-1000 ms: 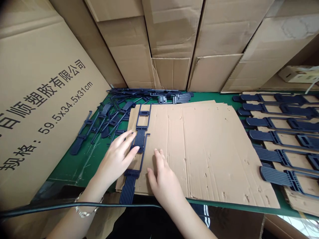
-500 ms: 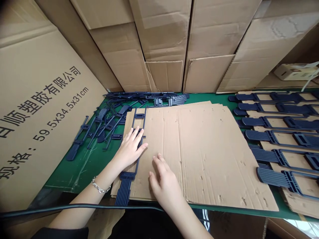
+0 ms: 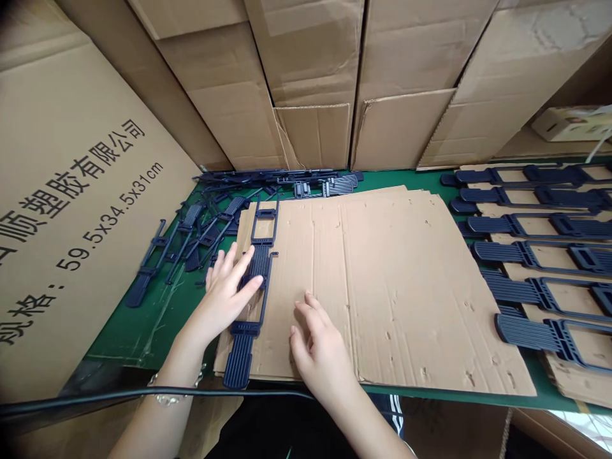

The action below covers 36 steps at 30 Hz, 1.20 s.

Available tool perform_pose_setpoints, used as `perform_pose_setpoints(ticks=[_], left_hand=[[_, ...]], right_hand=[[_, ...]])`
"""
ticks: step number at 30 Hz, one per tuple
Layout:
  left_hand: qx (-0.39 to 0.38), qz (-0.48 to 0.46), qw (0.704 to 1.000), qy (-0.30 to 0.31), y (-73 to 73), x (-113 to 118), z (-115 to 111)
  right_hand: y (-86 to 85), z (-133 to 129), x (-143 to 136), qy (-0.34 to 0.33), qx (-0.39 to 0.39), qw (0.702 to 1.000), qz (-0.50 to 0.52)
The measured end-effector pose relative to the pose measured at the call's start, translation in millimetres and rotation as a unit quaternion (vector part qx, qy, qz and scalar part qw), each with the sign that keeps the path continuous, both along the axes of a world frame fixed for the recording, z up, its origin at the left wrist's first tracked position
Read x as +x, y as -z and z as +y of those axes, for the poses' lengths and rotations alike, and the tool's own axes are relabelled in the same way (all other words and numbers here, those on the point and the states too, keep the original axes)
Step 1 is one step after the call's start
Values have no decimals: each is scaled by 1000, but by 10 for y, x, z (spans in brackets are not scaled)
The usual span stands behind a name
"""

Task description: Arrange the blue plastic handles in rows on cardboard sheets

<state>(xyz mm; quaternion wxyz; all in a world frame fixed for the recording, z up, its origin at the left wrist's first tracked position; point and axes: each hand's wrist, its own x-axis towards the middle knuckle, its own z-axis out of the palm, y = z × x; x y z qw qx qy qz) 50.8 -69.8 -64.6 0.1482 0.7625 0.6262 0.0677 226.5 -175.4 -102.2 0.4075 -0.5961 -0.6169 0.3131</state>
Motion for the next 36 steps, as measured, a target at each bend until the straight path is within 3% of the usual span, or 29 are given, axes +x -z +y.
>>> perform_pose_setpoints(ticks=[5,11,30,36], left_hand=[[-46,-16,999,-18,113,-83,-301],[-59,-8,998,-13,218,-44,-412],[-36,104,993,-49,151,75,-578],[-19,110,993,-30,90,134,-466]], right_hand=[[13,-17,13,-6,1,1000,1],[33,-39,7,-1,0,1000,4],[15,-67,-1,2,-12,1000,11],[23,-71,-2,3,-14,1000,17]])
